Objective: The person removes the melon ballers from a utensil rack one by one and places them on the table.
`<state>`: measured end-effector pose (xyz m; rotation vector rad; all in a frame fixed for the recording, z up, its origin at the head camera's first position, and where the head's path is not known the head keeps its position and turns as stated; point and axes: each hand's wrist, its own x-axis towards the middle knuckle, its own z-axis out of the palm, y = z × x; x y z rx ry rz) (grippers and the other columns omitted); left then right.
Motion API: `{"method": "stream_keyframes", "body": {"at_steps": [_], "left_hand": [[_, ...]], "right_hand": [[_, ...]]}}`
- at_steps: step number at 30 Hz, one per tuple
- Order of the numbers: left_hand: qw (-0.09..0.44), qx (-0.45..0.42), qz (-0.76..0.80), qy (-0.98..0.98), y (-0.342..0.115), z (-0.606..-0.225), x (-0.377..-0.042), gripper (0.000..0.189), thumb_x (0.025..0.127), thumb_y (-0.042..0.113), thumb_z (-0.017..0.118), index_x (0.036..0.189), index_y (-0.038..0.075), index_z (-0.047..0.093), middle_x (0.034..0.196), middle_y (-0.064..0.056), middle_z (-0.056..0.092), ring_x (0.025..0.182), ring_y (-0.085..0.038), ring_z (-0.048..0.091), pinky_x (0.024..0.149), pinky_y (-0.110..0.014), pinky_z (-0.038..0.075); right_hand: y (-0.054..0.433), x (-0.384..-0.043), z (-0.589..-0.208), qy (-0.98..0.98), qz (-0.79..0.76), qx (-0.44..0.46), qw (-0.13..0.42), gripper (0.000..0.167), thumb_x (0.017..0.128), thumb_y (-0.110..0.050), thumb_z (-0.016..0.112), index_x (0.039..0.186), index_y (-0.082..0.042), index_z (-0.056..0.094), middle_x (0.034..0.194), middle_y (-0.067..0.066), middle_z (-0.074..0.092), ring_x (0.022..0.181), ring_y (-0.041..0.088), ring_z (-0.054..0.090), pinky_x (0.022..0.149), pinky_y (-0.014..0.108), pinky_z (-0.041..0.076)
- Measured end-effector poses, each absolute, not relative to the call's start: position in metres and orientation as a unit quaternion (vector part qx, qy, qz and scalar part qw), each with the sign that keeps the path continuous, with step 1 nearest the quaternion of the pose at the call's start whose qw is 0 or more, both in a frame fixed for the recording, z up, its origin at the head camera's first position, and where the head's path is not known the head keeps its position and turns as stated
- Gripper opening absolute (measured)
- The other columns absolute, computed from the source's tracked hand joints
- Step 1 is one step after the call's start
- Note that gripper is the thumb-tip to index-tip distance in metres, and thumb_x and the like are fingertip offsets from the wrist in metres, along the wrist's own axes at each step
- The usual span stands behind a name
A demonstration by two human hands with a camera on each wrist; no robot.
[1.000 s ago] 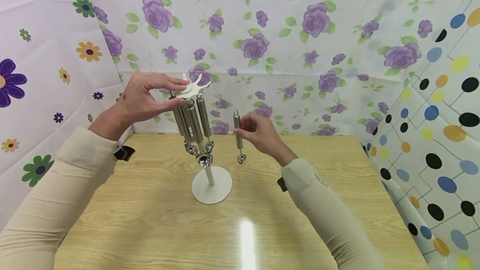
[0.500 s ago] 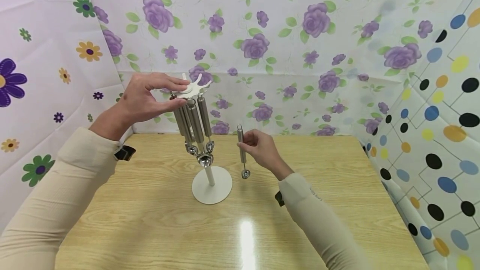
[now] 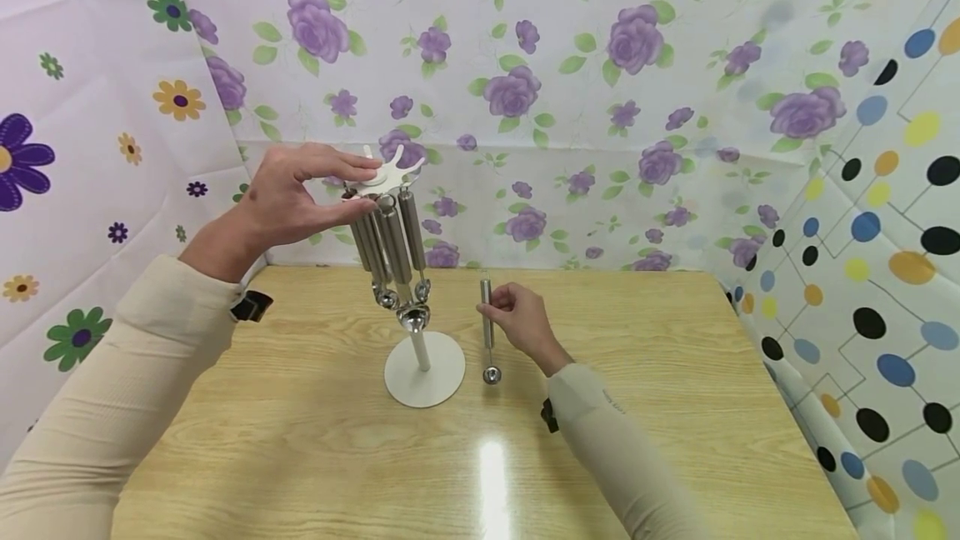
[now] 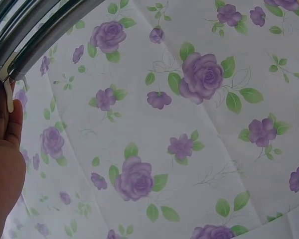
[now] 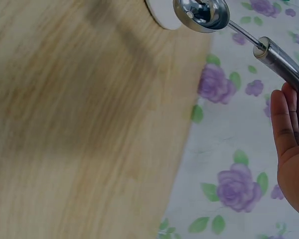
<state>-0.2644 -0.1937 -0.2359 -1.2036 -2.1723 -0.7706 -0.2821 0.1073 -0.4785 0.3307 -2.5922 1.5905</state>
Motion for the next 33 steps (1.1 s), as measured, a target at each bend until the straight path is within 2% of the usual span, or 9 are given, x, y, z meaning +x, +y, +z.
{"method": "stream_keyframes", "body": {"at_steps": [9,14,19,27,33], "left_hand": [[0.272,-0.448,-0.281,-0.804,-0.193,-0.234,-0.264,0.036,0.076,0.014,0.088,0.107,0.002,0.077,0.115,-0.011,0.072,0.108,-0.031,0.067,0.099,-0.052,0.047],[0.276,-0.447,-0.279,-0.804,-0.193,-0.234,-0.264,0.035,0.076,0.014,0.088,0.107,0.002,0.077,0.114,-0.011,0.073,0.107,-0.032,0.068,0.097,-0.052,0.048],[0.279,-0.450,-0.280,-0.801,-0.193,-0.235,-0.265,0.036,0.075,0.015,0.088,0.106,0.002,0.077,0.114,-0.011,0.073,0.106,-0.032,0.068,0.096,-0.051,0.048],[0.281,-0.454,-0.284,-0.796,-0.193,-0.235,-0.264,0.035,0.075,0.014,0.088,0.106,0.001,0.077,0.114,-0.012,0.072,0.105,-0.031,0.068,0.095,-0.051,0.049],[0.288,-0.460,-0.285,-0.790,-0.192,-0.236,-0.265,0.034,0.076,0.014,0.088,0.105,0.001,0.077,0.113,-0.011,0.073,0.103,-0.030,0.069,0.092,-0.049,0.051]], "right_hand": [[0.107,-0.290,-0.512,-0.837,0.544,0.062,0.010,0.020,0.089,-0.015,0.077,0.099,0.000,0.066,0.086,0.008,0.068,0.074,0.017,0.065,0.061,0.023,0.052],[0.105,-0.293,-0.525,-0.835,0.549,0.035,-0.001,0.020,0.089,-0.014,0.077,0.097,0.000,0.066,0.085,0.008,0.067,0.076,0.022,0.066,0.064,0.029,0.056],[0.102,-0.294,-0.534,-0.843,0.537,0.010,-0.016,0.022,0.089,-0.015,0.077,0.098,0.001,0.067,0.087,0.010,0.068,0.075,0.018,0.066,0.068,0.031,0.057],[0.102,-0.297,-0.545,-0.860,0.505,-0.034,-0.065,0.027,0.090,-0.021,0.076,0.101,0.002,0.069,0.088,0.010,0.071,0.073,0.016,0.066,0.065,0.026,0.055],[0.098,-0.299,-0.551,-0.870,0.486,-0.040,-0.078,0.026,0.090,-0.022,0.077,0.099,0.001,0.071,0.087,0.009,0.071,0.071,0.016,0.065,0.061,0.025,0.052]]}}
